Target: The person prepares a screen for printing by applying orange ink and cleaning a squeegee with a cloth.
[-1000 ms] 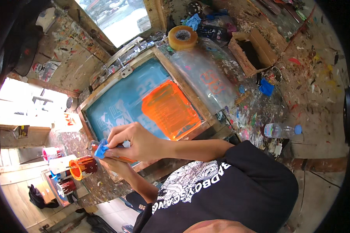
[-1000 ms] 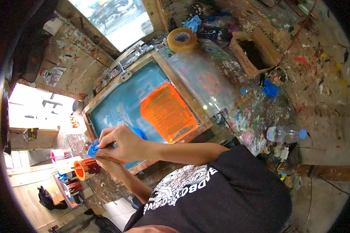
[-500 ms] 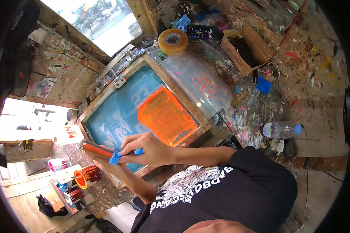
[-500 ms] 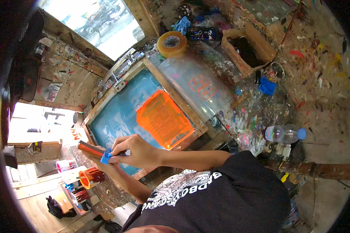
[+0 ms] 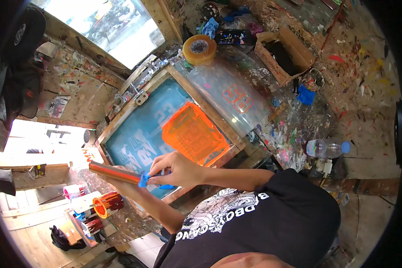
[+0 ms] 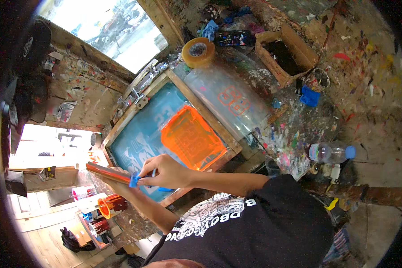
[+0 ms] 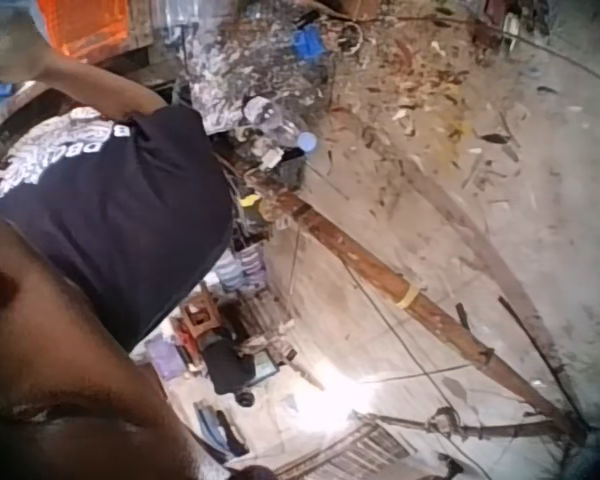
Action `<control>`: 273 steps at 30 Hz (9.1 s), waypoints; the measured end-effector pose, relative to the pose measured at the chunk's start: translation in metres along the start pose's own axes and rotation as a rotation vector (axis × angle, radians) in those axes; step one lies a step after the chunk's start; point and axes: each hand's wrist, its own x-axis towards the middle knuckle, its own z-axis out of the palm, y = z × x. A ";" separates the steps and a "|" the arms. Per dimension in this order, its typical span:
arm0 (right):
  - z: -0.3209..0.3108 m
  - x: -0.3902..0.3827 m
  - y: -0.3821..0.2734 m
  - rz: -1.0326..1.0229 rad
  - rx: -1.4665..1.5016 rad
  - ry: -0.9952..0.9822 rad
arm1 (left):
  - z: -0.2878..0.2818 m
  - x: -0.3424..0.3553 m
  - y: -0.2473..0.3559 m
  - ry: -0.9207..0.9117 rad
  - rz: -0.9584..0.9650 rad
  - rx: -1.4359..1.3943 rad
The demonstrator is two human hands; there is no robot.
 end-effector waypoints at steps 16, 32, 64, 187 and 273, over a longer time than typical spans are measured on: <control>-0.092 -0.015 0.028 0.103 0.045 0.221 | -0.064 -0.009 -0.053 0.018 -0.108 0.240; -0.097 -0.021 0.042 0.087 0.020 0.220 | -0.044 -0.027 -0.059 -0.071 -0.215 0.038; -0.076 -0.020 0.041 0.206 -0.063 0.251 | -0.035 -0.044 -0.055 -0.145 -0.322 -0.039; -0.026 0.030 -0.015 -0.695 -0.807 0.231 | 0.039 -0.040 0.008 -0.214 0.148 0.249; -0.027 0.002 -0.067 -0.487 -0.240 0.080 | 0.038 -0.071 -0.005 -0.235 -0.048 -0.162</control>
